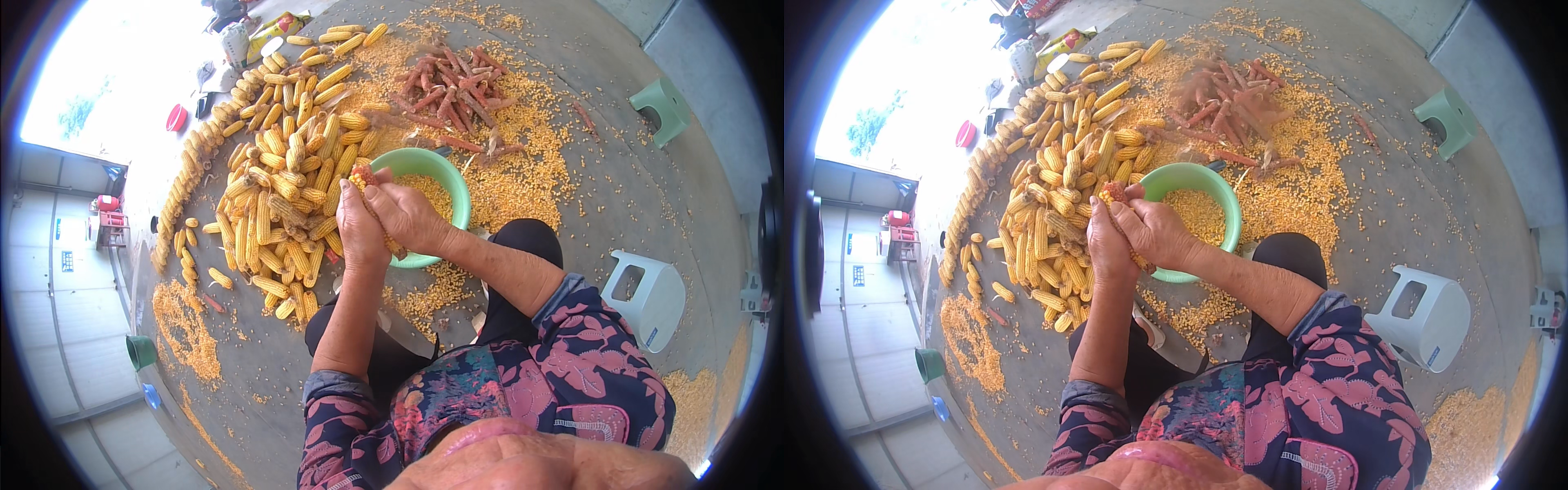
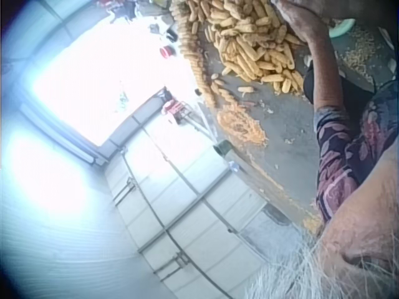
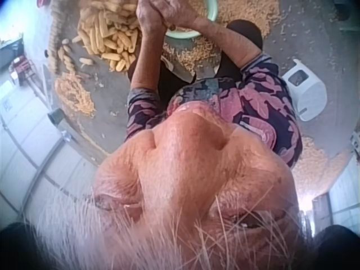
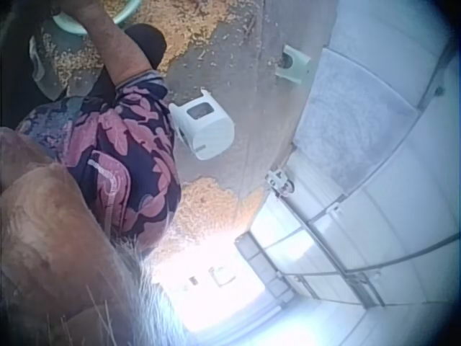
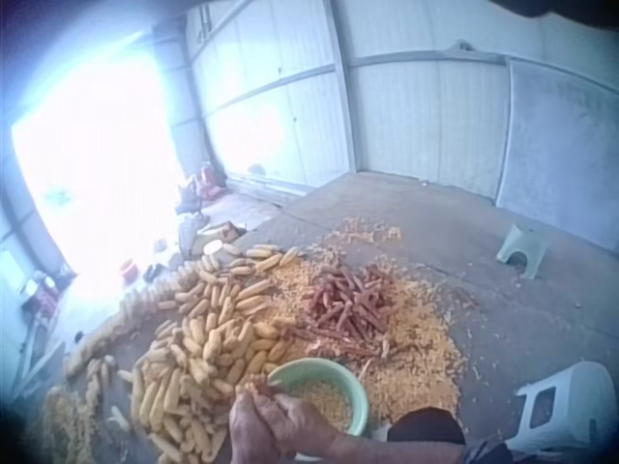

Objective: The person sits on a low stool and shucks dried corn cobs by hand, removing kernels into a green bowl. The person handles multiple cobs one at a time, rubbing them to separate the kernels, and discards the empty cobs to the side.

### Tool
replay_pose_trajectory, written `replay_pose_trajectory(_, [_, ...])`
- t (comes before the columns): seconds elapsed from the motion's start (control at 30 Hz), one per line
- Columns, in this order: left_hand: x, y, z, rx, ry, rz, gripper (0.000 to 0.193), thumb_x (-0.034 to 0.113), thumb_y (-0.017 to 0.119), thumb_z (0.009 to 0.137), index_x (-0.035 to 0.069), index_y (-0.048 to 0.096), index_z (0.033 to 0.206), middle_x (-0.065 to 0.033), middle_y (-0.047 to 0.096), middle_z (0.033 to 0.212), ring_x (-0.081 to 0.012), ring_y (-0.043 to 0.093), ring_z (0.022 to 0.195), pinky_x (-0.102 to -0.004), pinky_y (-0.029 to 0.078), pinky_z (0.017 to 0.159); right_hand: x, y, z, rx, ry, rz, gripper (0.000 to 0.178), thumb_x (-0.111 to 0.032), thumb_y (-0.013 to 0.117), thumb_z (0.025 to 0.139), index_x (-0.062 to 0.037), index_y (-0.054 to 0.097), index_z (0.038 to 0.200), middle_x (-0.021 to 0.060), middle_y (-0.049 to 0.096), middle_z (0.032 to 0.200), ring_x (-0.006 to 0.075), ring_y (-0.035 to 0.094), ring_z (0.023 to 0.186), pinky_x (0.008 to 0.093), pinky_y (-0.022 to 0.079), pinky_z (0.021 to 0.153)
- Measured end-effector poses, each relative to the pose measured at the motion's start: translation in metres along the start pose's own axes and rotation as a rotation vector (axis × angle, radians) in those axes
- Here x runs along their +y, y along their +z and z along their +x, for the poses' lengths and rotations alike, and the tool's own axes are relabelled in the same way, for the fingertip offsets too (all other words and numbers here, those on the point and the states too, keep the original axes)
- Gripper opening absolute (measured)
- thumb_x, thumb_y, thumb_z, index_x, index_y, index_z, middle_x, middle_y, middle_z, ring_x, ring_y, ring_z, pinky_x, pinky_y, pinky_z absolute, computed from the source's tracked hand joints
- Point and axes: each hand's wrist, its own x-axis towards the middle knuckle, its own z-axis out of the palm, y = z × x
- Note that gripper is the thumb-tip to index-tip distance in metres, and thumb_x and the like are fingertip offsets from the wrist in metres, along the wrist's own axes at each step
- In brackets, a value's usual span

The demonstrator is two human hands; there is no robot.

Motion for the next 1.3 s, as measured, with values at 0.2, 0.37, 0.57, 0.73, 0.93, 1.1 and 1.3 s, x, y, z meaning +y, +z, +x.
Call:
replay_pose_trajectory(0.2, [-0.004, -0.008, 0.003, -0.054, -0.007, -0.031, 0.053, 0.037, 0.028, 0.111, -0.005, 0.057, 0.127, -0.0153, 0.066, 0.117, -0.0219, 0.063, 0.107, -0.036, 0.049, 0.1, 0.003, 0.001, 0.0, 0.071, -0.039, -0.054, 0.048, -0.035, 0.043, 0.106, 0.0059, 0.068, 0.102, 0.026, 0.067, 0.08, 0.0392, 0.07, 0.085, 0.0433, 0.053, 0.077])
replay_pose_trajectory(0.37, [-0.005, -0.002, 0.004, -0.018, 0.004, -0.042, 0.052, 0.036, 0.028, 0.111, -0.004, 0.056, 0.127, -0.0154, 0.065, 0.118, -0.0222, 0.062, 0.109, -0.0358, 0.048, 0.101, 0.005, 0.002, 0.004, 0.159, -0.097, -0.165, 0.045, -0.033, 0.045, 0.106, 0.005, 0.068, 0.1, 0.0275, 0.067, 0.081, 0.0426, 0.069, 0.084, 0.0452, 0.053, 0.073])
replay_pose_trajectory(0.57, [-0.002, 0.0, 0.0, -0.028, 0.027, -0.059, 0.05, 0.035, 0.029, 0.111, -0.004, 0.057, 0.125, -0.0155, 0.064, 0.121, -0.0217, 0.06, 0.111, -0.0354, 0.047, 0.103, -0.004, -0.002, 0.007, 0.043, 0.03, -0.064, 0.043, -0.034, 0.048, 0.106, 0.0051, 0.067, 0.104, 0.0194, 0.07, 0.084, 0.0315, 0.072, 0.081, 0.0398, 0.054, 0.074])
replay_pose_trajectory(0.73, [-0.006, -0.003, 0.0, -0.023, 0.048, -0.004, 0.047, 0.033, 0.031, 0.111, -0.004, 0.058, 0.124, -0.0144, 0.065, 0.121, -0.0202, 0.06, 0.111, -0.034, 0.046, 0.103, 0.005, 0.005, 0.005, 0.096, -0.053, 0.062, 0.042, -0.031, 0.045, 0.108, 0.0058, 0.065, 0.113, 0.0192, 0.069, 0.093, 0.0267, 0.07, 0.09, 0.0368, 0.052, 0.081])
replay_pose_trajectory(0.93, [-0.008, -0.003, -0.001, -0.038, 0.095, 0.037, 0.04, 0.028, 0.037, 0.11, -0.003, 0.059, 0.123, -0.0122, 0.066, 0.12, -0.0183, 0.059, 0.111, -0.0322, 0.045, 0.102, 0.011, 0.004, 0.004, 0.092, -0.004, 0.06, 0.041, -0.029, 0.042, 0.108, 0.0043, 0.063, 0.116, 0.0199, 0.067, 0.09, 0.026, 0.068, 0.086, 0.0373, 0.051, 0.08])
replay_pose_trajectory(1.1, [-0.014, -0.008, 0.0, -0.001, 0.198, 0.168, 0.036, 0.03, 0.04, 0.11, -0.001, 0.055, 0.12, -0.0148, 0.066, 0.118, -0.0199, 0.062, 0.107, -0.0341, 0.05, 0.099, 0.013, 0.002, 0.002, 0.048, 0.102, 0.075, 0.041, -0.032, 0.043, 0.108, 0.0031, 0.063, 0.113, 0.0163, 0.067, 0.092, 0.0195, 0.064, 0.088, 0.0348, 0.05, 0.081])
replay_pose_trajectory(1.3, [-0.008, 0.003, -0.001, 0.02, 0.184, 0.023, 0.039, 0.033, 0.039, 0.111, -0.001, 0.057, 0.12, -0.0112, 0.067, 0.112, -0.0173, 0.061, 0.105, -0.0326, 0.048, 0.097, 0.026, 0.006, 0.007, 0.056, 0.26, 0.485, 0.045, -0.037, 0.044, 0.108, 0.0024, 0.063, 0.116, 0.0079, 0.067, 0.101, 0.0147, 0.061, 0.094, 0.0312, 0.05, 0.085])
